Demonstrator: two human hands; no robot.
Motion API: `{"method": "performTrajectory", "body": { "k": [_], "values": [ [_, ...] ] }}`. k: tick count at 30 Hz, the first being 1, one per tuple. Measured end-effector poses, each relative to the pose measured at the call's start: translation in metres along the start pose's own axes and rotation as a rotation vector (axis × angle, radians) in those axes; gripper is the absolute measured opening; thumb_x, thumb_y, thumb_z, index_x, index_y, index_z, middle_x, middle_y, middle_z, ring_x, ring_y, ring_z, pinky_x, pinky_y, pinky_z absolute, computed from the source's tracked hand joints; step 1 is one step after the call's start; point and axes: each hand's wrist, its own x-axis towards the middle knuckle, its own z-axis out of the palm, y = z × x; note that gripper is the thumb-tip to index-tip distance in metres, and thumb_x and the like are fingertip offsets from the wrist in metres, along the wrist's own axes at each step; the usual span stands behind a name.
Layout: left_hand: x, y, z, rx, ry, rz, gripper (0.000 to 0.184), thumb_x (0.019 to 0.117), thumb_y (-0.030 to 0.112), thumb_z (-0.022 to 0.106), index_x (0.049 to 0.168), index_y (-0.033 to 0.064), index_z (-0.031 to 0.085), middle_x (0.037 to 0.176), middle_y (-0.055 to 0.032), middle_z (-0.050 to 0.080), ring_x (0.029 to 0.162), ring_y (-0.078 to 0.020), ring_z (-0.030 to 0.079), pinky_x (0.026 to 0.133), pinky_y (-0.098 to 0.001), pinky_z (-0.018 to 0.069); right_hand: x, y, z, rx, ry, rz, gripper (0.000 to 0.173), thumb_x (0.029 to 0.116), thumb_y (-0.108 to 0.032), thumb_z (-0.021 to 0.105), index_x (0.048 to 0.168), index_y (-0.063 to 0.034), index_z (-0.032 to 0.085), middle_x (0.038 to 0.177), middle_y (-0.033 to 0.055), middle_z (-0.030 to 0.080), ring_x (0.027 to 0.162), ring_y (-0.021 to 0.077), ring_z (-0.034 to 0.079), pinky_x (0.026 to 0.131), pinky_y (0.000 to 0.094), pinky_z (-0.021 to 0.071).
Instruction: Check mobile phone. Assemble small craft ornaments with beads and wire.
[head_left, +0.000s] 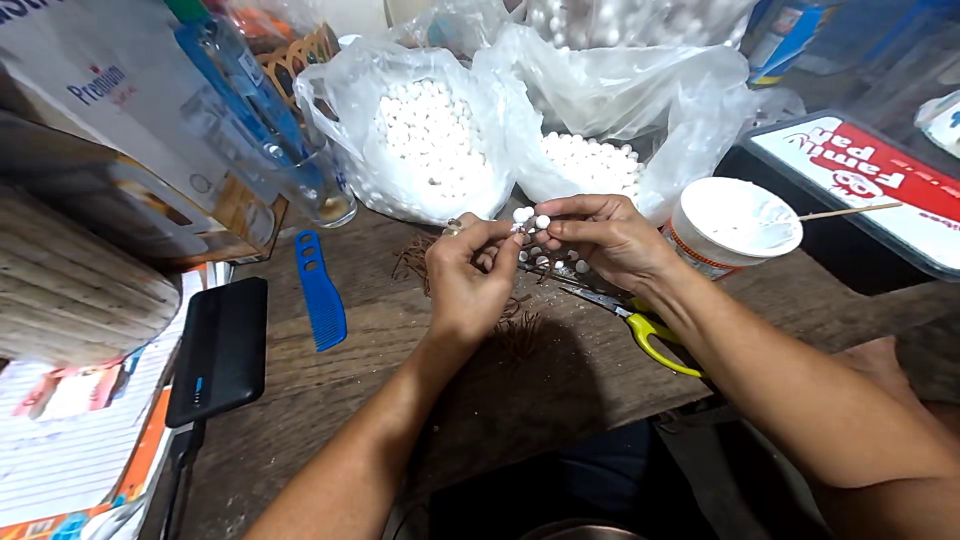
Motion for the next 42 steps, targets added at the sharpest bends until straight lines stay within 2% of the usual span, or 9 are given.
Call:
{"method": "performTrajectory", "body": {
  "k": [8,13,19,28,33,42],
  "values": [
    [0.0002,0.0009,-0.0001,-0.008,0.0,0.007,0.005,0.0894,-0.002,0.067,0.09,-0.0044,0.072,0.078,-0.0018,0.058,0.062,0.0054,0.052,0.056,-0.007,0.0439,0.0013,-0.0004,-0.001,0.02,-0.015,0.03,0.031,0.091,0.015,0.052,0.102,-0.0011,0.076,0.087,0.003,0.076,0.074,0.0074,0.071,0.072,0.0218,0.0612],
    [0.0,0.0007,0.0,-0.016,-0.004,-0.003,0.005,0.0894,-0.002,0.068,0.091,-0.0046,0.073,0.078,-0.0018,0.058,0.062,0.0051,0.051,0.057,-0.0074,0.0443,0.0034,0.0,-0.0023,0.021,-0.021,0.023,0.03,0.0886,0.017,0.054,0.102,-0.0025,0.073,0.082,0.0006,0.074,0.071,0.0061,0.07,0.069,0.0205,0.0602],
    [-0.0006,-0.0007,0.0006,-0.011,-0.003,0.001,0.005,0.0891,-0.002,0.069,0.091,-0.0043,0.073,0.078,-0.0015,0.058,0.062,0.005,0.052,0.057,-0.0075,0.0448,0.0002,-0.0013,0.0,0.001,-0.003,0.036,0.031,0.092,0.014,0.051,0.104,-0.0007,0.075,0.085,0.0019,0.076,0.072,0.007,0.071,0.07,0.0218,0.0613],
    [-0.0007,0.0,0.0007,-0.017,-0.003,-0.002,0.005,0.0891,-0.002,0.069,0.092,-0.0042,0.073,0.079,-0.0013,0.058,0.063,0.0053,0.052,0.058,-0.0071,0.0455,-0.0006,-0.0003,-0.002,0.001,-0.015,0.019,0.03,0.089,0.014,0.055,0.102,-0.0042,0.075,0.081,0.0005,0.075,0.069,0.0053,0.069,0.068,0.0201,0.0598],
    [-0.0006,0.0,0.0013,-0.02,-0.001,0.001,0.004,0.0888,-0.002,0.069,0.091,-0.0043,0.073,0.079,-0.0015,0.059,0.063,0.0053,0.053,0.058,-0.0072,0.0457,0.0002,0.0003,-0.0022,-0.001,-0.046,0.0,0.031,0.0904,0.014,0.053,0.102,-0.0032,0.077,0.085,0.0011,0.075,0.071,0.0058,0.07,0.069,0.0209,0.0602],
    [-0.0017,-0.0022,0.0015,0.007,-0.005,0.027,0.006,0.0893,0.0,0.069,0.091,-0.0038,0.073,0.08,-0.0021,0.058,0.066,0.0036,0.053,0.06,-0.0078,0.0457,-0.0027,0.0024,-0.0004,-0.091,-0.022,-0.122,0.025,0.0847,0.014,0.063,0.095,-0.0053,0.074,0.083,-0.0001,0.074,0.07,0.0052,0.07,0.069,0.0215,0.0607]
  ]
}}
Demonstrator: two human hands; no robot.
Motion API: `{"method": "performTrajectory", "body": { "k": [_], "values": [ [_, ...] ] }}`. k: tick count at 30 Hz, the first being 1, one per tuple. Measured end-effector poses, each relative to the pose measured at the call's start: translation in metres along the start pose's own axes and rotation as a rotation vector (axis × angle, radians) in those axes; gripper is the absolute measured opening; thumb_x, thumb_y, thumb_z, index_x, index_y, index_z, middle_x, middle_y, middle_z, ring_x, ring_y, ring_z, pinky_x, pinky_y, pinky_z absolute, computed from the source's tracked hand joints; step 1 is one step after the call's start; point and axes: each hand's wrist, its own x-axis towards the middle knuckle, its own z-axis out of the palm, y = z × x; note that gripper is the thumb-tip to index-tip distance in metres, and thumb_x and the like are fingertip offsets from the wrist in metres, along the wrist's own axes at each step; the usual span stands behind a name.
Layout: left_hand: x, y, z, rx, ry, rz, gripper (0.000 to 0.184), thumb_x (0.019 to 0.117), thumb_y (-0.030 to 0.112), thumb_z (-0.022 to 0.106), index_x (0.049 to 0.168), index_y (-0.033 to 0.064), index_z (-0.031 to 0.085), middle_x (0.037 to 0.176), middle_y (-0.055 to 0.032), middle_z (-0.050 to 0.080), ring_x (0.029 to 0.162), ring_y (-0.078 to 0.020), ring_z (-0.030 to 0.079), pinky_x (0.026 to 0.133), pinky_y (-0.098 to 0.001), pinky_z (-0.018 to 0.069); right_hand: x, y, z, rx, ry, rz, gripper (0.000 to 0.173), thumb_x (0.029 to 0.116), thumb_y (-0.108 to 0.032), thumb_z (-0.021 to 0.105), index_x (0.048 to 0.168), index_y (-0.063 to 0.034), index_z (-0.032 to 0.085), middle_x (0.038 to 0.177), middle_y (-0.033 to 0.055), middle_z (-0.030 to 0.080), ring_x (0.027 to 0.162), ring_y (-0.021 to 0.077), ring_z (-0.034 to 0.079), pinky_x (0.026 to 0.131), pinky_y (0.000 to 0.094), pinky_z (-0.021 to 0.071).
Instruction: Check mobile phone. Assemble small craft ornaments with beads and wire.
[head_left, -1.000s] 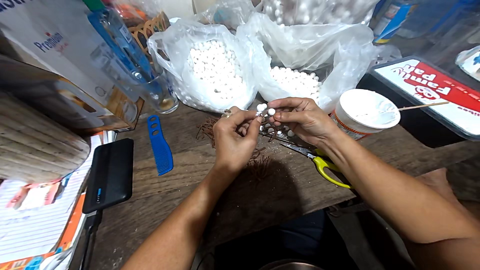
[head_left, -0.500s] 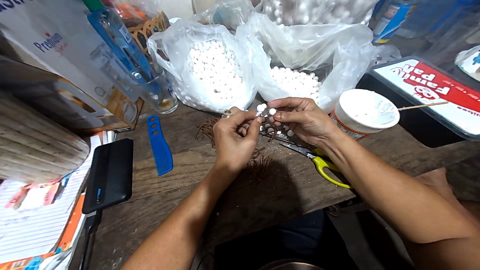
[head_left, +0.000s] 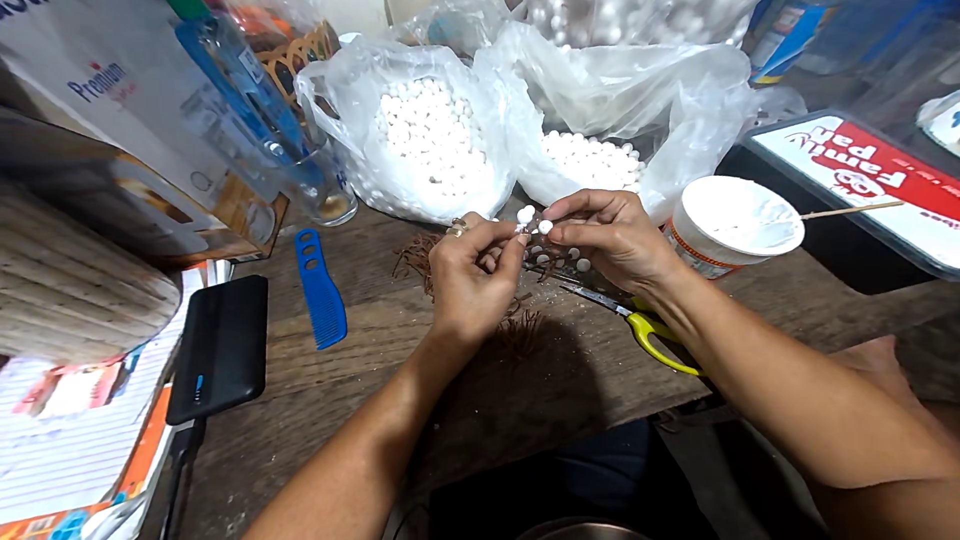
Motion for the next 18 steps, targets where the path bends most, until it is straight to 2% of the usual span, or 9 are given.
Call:
{"method": "performTrajectory", "body": {
  "k": [18],
  "values": [
    [-0.0015,-0.001,0.0011,0.064,-0.008,0.065,0.007,0.0879,0.001,0.068,0.088,-0.0035,0.073,0.077,-0.0021,0.057,0.065,0.0036,0.052,0.059,-0.0072,0.0424,-0.0014,0.0011,0.0008,-0.112,-0.012,-0.059,0.023,0.0836,0.012,0.067,0.094,-0.0062,0.075,0.085,-0.002,0.075,0.07,0.0042,0.069,0.066,0.0202,0.0602]
  ]
}}
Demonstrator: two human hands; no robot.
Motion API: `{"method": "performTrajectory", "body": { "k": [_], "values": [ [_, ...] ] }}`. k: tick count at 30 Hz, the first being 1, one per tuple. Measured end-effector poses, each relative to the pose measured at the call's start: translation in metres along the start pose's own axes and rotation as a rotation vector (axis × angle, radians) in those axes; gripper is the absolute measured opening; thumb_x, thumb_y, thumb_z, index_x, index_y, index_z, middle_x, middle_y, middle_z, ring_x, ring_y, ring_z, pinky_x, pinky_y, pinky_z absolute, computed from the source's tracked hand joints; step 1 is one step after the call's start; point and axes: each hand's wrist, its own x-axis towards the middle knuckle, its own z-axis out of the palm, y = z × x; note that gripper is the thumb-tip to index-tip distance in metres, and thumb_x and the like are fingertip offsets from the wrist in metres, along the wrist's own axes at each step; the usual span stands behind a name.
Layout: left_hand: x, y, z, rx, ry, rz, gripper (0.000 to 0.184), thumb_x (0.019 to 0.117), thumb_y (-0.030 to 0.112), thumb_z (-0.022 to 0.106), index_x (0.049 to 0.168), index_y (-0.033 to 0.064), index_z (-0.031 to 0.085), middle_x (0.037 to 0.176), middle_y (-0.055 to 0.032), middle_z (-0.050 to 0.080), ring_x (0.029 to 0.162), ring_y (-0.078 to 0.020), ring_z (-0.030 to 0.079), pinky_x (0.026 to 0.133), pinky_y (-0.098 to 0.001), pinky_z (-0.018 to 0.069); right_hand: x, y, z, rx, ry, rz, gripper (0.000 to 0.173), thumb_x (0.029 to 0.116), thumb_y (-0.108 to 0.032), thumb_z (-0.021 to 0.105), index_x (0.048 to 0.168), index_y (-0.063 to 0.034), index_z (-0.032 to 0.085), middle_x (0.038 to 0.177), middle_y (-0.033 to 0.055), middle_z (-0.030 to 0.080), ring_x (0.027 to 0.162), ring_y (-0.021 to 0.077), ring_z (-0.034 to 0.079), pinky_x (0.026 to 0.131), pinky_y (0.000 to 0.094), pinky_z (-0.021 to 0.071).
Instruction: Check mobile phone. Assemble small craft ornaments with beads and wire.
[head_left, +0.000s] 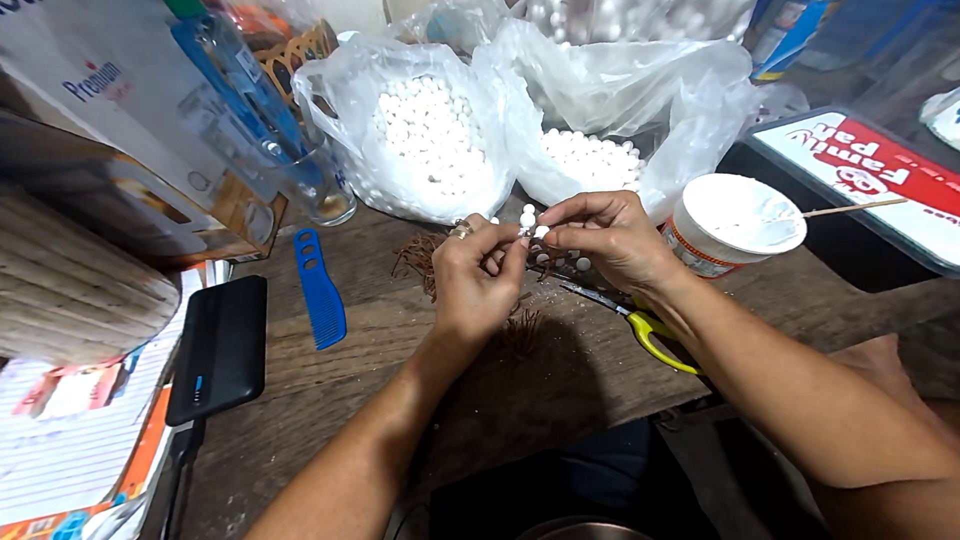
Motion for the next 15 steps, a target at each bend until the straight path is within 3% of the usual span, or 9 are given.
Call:
{"method": "performTrajectory", "body": {
  "k": [15],
  "values": [
    [-0.0019,-0.0002,0.0014,0.111,0.033,0.085,0.01,0.0869,0.001,0.067,0.086,-0.0054,0.074,0.074,-0.0061,0.057,0.066,-0.0004,0.052,0.06,-0.0096,0.0418,-0.0012,0.0005,0.0017,-0.064,-0.03,-0.038,0.022,0.0845,0.012,0.068,0.099,-0.0022,0.075,0.087,-0.002,0.075,0.072,0.0038,0.07,0.07,0.0213,0.0618]
  ]
}}
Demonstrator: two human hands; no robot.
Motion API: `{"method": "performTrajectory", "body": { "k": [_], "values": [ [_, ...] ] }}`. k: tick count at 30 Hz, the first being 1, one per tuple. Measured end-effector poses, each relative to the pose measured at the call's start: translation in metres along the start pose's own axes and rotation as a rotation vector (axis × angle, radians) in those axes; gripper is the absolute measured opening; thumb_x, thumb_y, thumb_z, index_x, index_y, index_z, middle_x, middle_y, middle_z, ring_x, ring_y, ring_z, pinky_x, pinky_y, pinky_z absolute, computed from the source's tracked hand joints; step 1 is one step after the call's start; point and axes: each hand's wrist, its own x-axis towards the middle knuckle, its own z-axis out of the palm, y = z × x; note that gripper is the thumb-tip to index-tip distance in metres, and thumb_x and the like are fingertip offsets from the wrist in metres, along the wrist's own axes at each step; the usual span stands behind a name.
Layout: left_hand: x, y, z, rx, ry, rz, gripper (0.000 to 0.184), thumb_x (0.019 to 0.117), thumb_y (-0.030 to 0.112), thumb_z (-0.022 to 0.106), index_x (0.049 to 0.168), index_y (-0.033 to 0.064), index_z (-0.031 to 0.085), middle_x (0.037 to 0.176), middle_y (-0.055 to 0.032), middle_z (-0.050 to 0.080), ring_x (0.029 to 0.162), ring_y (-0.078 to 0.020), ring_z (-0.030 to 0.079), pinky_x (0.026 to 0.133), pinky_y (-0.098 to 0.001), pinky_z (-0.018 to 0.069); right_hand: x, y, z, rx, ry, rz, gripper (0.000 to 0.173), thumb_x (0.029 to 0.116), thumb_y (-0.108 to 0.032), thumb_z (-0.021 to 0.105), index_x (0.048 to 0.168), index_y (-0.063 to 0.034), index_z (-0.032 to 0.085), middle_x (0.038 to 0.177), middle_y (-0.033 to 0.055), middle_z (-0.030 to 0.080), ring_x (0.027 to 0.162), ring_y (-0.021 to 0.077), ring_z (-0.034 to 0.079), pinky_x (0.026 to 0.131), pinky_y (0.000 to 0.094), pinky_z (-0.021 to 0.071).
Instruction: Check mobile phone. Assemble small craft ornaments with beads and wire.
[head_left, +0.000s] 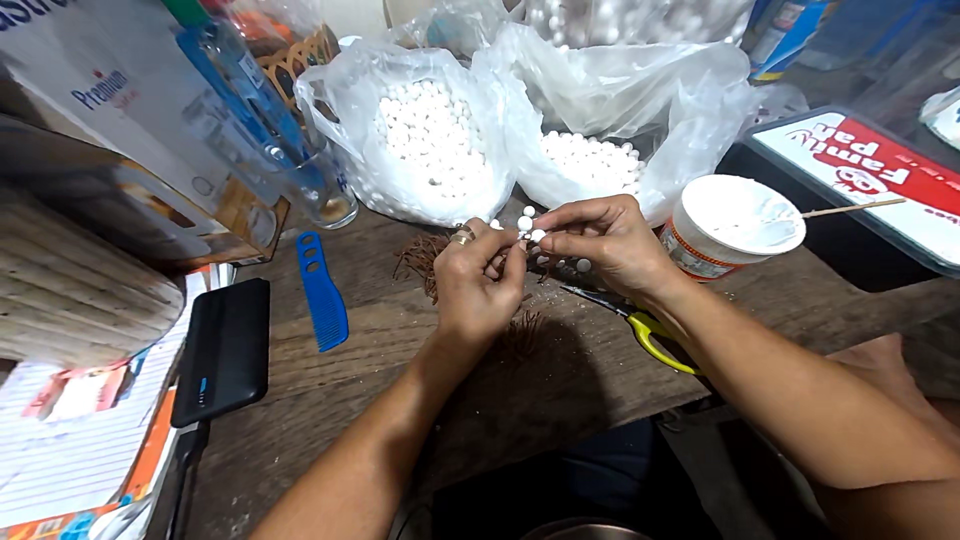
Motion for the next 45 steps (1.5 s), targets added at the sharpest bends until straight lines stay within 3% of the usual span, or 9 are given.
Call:
{"method": "performTrajectory", "body": {
  "k": [16,20,26,33,36,40,42,45],
  "values": [
    [-0.001,0.002,0.002,-0.093,0.009,-0.102,0.008,0.0878,0.001,0.067,0.086,-0.0043,0.073,0.075,-0.0022,0.057,0.066,0.0038,0.052,0.06,-0.0077,0.0429,-0.002,0.0,0.002,0.022,0.005,0.005,0.017,0.089,0.009,0.067,0.098,-0.0025,0.076,0.082,-0.0033,0.075,0.067,0.0026,0.068,0.064,0.0199,0.0602],
    [-0.001,0.003,0.001,-0.133,0.008,-0.148,0.007,0.0887,0.0,0.067,0.087,-0.0039,0.072,0.076,-0.0016,0.057,0.065,0.0043,0.052,0.059,-0.0076,0.0436,-0.002,0.0,0.0,-0.047,-0.051,-0.058,0.02,0.0873,0.009,0.068,0.104,0.001,0.075,0.091,0.0004,0.075,0.071,0.0039,0.069,0.069,0.0206,0.0608],
    [-0.002,0.001,0.003,-0.101,0.011,-0.091,0.008,0.0869,0.0,0.066,0.085,-0.005,0.072,0.075,-0.0028,0.057,0.065,0.003,0.051,0.06,-0.0079,0.0417,-0.002,0.001,0.001,-0.149,-0.064,-0.147,0.013,0.0887,0.004,0.068,0.099,0.001,0.075,0.089,-0.0005,0.072,0.072,0.0015,0.066,0.067,0.0179,0.0593],
    [-0.002,0.002,0.004,-0.092,0.017,-0.099,0.009,0.088,0.0,0.066,0.087,-0.0048,0.073,0.076,-0.0033,0.06,0.067,0.0031,0.053,0.061,-0.0085,0.0433,-0.003,0.0,0.003,-0.149,-0.056,-0.112,0.012,0.0918,0.003,0.066,0.101,0.001,0.074,0.088,-0.0017,0.072,0.069,0.0005,0.065,0.066,0.0175,0.0584],
    [0.0,0.005,0.002,-0.25,0.018,-0.217,0.006,0.0898,-0.003,0.068,0.093,-0.0051,0.073,0.086,-0.0036,0.066,0.073,0.0033,0.061,0.066,-0.0106,0.0521,-0.002,-0.002,0.002,-0.121,-0.027,-0.074,0.018,0.095,-0.001,0.064,0.11,0.002,0.072,0.09,-0.0017,0.072,0.07,0.0008,0.065,0.065,0.0178,0.0578],
    [0.007,0.01,-0.003,-0.604,0.042,-0.481,0.014,0.09,-0.01,0.065,0.096,0.0012,0.071,0.106,-0.0023,0.067,0.088,-0.006,0.068,0.078,-0.0227,0.0598,0.002,-0.002,0.002,-0.062,0.046,0.008,0.02,0.0991,-0.004,0.059,0.115,-0.0003,0.07,0.09,-0.0019,0.07,0.067,0.0012,0.063,0.06,0.0176,0.0549],
    [0.012,0.012,-0.005,-0.762,0.071,-0.648,0.019,0.0933,-0.011,0.061,0.099,0.0046,0.07,0.098,-0.0024,0.074,0.085,-0.0107,0.072,0.077,-0.0276,0.061,0.002,-0.004,0.001,-0.061,0.087,0.031,0.018,0.0995,-0.003,0.058,0.113,-0.001,0.07,0.09,-0.002,0.069,0.066,0.0011,0.062,0.059,0.0171,0.054],
    [0.016,0.014,-0.009,-0.903,0.072,-0.802,0.02,0.0987,-0.009,0.053,0.098,0.0058,0.068,0.09,-0.0054,0.074,0.079,-0.0115,0.072,0.075,-0.0253,0.0598,0.002,-0.006,0.001,-0.1,0.109,0.035,0.015,0.0989,-0.004,0.06,0.109,-0.0024,0.07,0.086,-0.0033,0.068,0.066,0.0005,0.061,0.06,0.0169,0.0538]
  ]
}}
